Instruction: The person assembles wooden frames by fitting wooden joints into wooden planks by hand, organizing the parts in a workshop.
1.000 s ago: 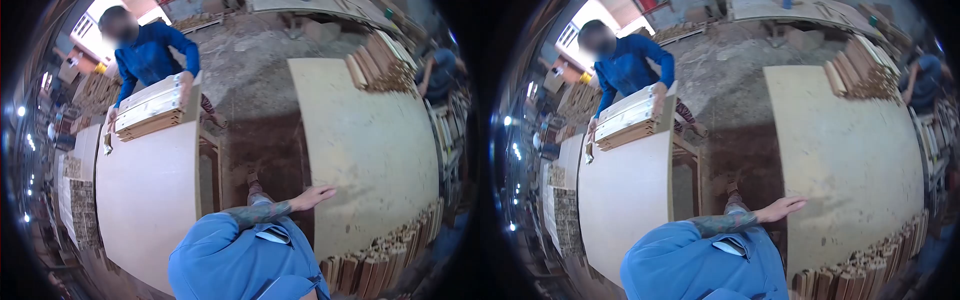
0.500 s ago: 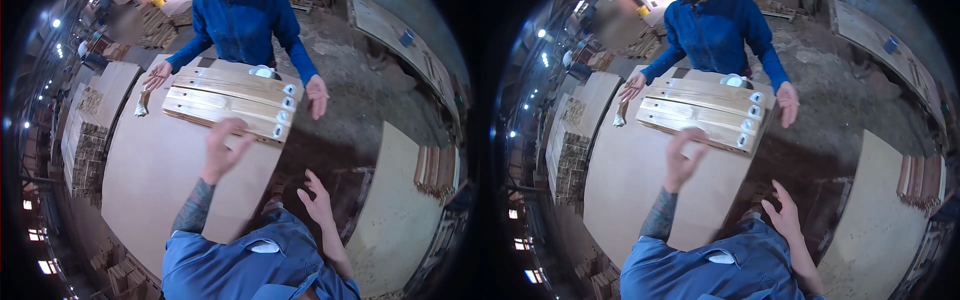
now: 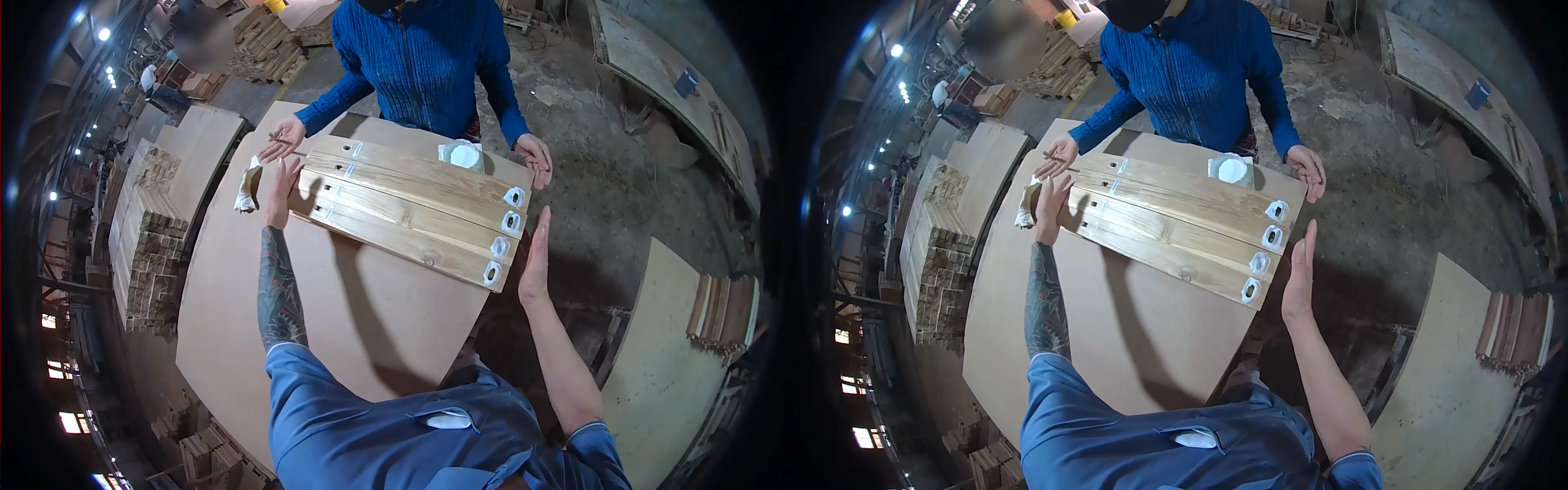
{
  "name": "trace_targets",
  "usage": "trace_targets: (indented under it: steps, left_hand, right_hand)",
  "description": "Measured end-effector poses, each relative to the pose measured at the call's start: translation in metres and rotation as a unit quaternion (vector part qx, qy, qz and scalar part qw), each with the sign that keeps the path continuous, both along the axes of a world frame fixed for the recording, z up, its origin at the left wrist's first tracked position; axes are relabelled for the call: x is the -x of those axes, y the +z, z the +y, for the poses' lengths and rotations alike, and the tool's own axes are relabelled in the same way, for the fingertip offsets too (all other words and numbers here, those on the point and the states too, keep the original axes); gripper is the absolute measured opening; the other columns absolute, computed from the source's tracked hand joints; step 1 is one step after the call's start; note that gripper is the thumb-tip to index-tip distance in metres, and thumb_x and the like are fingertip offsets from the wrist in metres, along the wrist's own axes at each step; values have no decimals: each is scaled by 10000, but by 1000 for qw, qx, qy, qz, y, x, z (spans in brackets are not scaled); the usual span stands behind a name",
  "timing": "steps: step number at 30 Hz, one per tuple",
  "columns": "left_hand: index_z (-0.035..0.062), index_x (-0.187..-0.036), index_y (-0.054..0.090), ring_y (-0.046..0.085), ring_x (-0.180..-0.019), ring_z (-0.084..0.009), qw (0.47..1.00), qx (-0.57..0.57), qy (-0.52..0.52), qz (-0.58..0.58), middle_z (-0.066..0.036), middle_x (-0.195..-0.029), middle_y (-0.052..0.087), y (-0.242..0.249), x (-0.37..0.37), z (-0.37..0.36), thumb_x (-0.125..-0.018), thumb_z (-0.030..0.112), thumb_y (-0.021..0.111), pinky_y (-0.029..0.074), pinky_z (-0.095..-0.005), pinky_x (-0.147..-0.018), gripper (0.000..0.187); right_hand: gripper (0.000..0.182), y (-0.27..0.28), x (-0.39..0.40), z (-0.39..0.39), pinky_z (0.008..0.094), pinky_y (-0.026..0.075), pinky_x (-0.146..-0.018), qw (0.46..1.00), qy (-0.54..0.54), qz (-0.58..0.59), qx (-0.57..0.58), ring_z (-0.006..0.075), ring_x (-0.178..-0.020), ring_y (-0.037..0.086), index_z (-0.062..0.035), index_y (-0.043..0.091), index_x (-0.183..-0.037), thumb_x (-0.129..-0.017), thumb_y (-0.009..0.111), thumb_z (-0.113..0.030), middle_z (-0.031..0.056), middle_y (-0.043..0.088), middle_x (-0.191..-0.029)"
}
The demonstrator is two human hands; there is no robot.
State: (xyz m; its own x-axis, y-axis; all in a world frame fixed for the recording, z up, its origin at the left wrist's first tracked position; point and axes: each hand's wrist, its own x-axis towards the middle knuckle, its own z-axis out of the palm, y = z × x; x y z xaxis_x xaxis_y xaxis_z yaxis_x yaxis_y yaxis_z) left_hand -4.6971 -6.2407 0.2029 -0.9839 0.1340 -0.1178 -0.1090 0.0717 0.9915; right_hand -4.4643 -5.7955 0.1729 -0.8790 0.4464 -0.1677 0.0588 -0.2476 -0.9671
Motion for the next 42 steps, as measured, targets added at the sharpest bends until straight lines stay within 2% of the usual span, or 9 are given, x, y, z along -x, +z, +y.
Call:
trace_targets:
  steps: [5, 13, 17, 18, 21, 22, 30, 37, 42]
  left_hand:
    - [-13, -1508, 229, 255, -1449, -247, 998, 25, -49, -16, -174, -1552, 279, 1, 25, -8, -996, 590, 317, 156, -345, -1195, 797]
    - [65, -1548, 143, 204, -1459, -156, 990, 113, -68, -46, -58, -1571, 255, 12, 35, 16, -1010, 559, 314, 118, -323, -1185, 750]
    - [187, -1563, 138, 122, -1490, -231, 996, 72, -48, 1, -113, -1588, 238, -11, 49, -8, -987, 584, 319, 5, -428, -1187, 723]
    - [202, -1564, 135, 135, -1488, -239, 996, 60, -62, 4, -119, -1580, 261, -14, 47, -8, -985, 590, 317, -8, -440, -1184, 721]
    - [19, -1506, 281, 186, -1468, -242, 991, 50, -122, -37, -149, -1539, 338, 0, 29, -17, -979, 607, 316, 9, -403, -1188, 790]
    - [9, -1480, 339, 278, -1438, -239, 994, 22, -110, -17, -141, -1514, 384, 1, 21, -16, -1000, 548, 319, 97, -397, -1189, 722]
    - [-26, -1493, 272, 131, -1485, -224, 969, -60, -226, -78, -151, -1589, 216, 33, -7, 39, -986, 611, 228, -21, -376, -1192, 815]
    - [-28, -1498, 248, 108, -1490, -217, 920, -31, -390, -13, -127, -1591, 218, 89, -9, 232, -1005, 582, 175, -10, -372, -1202, 788]
    - [62, -1518, 281, 155, -1479, -243, 823, -95, -521, -204, -110, -1601, 203, 96, -101, 432, -971, 631, 276, 45, -381, -1197, 790]
  right_hand:
    - [768, 3, 14, -19, 354, 129, -1188, 993, 47, 100, 40, 209, -1471, 135, -29, 41, -1545, -1017, 359, -488, 100, 90, -1615]
    - [806, -5, 19, -25, 350, 153, -1175, 985, 48, 125, 113, 234, -1454, 163, -24, 14, -1542, -999, 472, -404, 161, 121, -1594]
    - [799, -9, 19, -24, 349, 120, -1182, 986, 43, 134, 91, 238, -1466, 132, 1, 34, -1536, -995, 490, -370, 174, 115, -1595]
    - [788, -4, 18, -24, 344, 200, -1162, 976, 50, 152, 148, 223, -1435, 222, -43, 15, -1549, -1003, 471, -381, 128, 183, -1582]
    - [778, -6, 15, -17, 325, 106, -1180, 982, 9, 161, 100, 229, -1474, 107, 48, 75, -1520, -996, 489, -351, 181, 114, -1596]
    - [772, -2, 11, -15, 326, 99, -1181, 978, 10, 171, 120, 232, -1476, 99, 54, 80, -1518, -998, 487, -346, 185, 114, -1595]
    - [790, 24, -68, 35, 353, 28, -1191, 986, -49, 156, 7, 259, -1495, -23, 46, 99, -1519, -988, 484, -394, 204, 42, -1609]
    - [788, 37, -191, 78, 350, 39, -1191, 955, -218, 202, 12, 260, -1496, 13, 27, 67, -1529, -983, 485, -358, 190, 53, -1612]
    - [784, 39, -358, 124, 343, 58, -1195, 905, -381, 185, -28, 254, -1492, 59, 45, 56, -1523, -978, 453, -357, 190, 105, -1605]
